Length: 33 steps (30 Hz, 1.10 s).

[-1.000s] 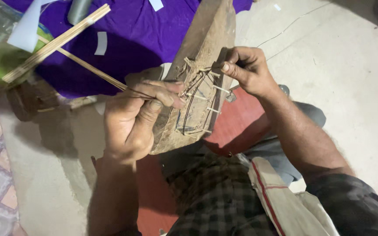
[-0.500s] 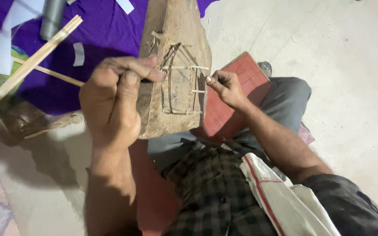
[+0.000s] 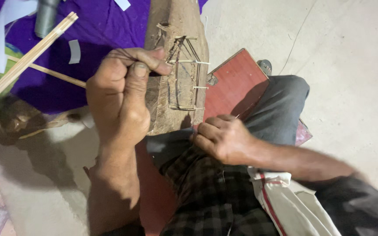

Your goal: The person sits on the floor and winds a thin copper wire around a wooden jig with three pegs to form a coil. They wrap the wire repeatedly, then remove the coil, inspect it, and rewrap it on the jig.

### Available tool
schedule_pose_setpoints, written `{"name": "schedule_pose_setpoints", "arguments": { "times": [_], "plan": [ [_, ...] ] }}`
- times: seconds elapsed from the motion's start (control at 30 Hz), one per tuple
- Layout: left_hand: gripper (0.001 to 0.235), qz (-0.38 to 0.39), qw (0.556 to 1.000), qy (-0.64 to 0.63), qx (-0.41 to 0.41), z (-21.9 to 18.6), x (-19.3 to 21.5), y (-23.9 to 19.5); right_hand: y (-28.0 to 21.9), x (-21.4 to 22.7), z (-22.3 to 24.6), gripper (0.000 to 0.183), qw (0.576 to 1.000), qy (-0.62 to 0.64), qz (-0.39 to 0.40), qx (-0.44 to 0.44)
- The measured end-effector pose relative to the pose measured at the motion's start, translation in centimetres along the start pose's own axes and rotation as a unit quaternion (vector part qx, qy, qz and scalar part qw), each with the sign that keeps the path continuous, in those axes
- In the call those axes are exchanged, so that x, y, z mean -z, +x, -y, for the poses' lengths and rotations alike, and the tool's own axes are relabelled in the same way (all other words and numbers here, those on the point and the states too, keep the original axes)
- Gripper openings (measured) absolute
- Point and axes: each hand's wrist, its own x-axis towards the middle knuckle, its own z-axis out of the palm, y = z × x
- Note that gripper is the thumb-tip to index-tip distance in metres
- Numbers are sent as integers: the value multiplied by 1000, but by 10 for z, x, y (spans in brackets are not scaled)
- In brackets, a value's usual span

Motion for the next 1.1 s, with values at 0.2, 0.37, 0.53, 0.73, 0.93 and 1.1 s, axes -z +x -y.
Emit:
{"name": "schedule_pose_setpoints", "arguments": {
  "times": [0.2,0.37,0.53,0.73,0.93,1.1],
  "plan": [
    [18,12,998,45,-52,-3,-9,6,87,72,-42,31,954,-167,63,240],
    [16,-3,995,85,47,-8,-7,1,115,81,-128,21,991,-89,-7,101],
    [21,13,999,43,-10,2,4,5,53,-36,-224,35,939,272,-39,-207],
    [21,-2,1000,13,-9,7,8,0,-65,-134,-144,17,802,283,44,-524],
    [18,2,999,3,-43,15,9,3,-50,-76,0,10,970,186,20,-153],
    [15,0,998,25,-49,4,-1,-2,51,34,-34,19,969,-84,160,168]
  ]
}}
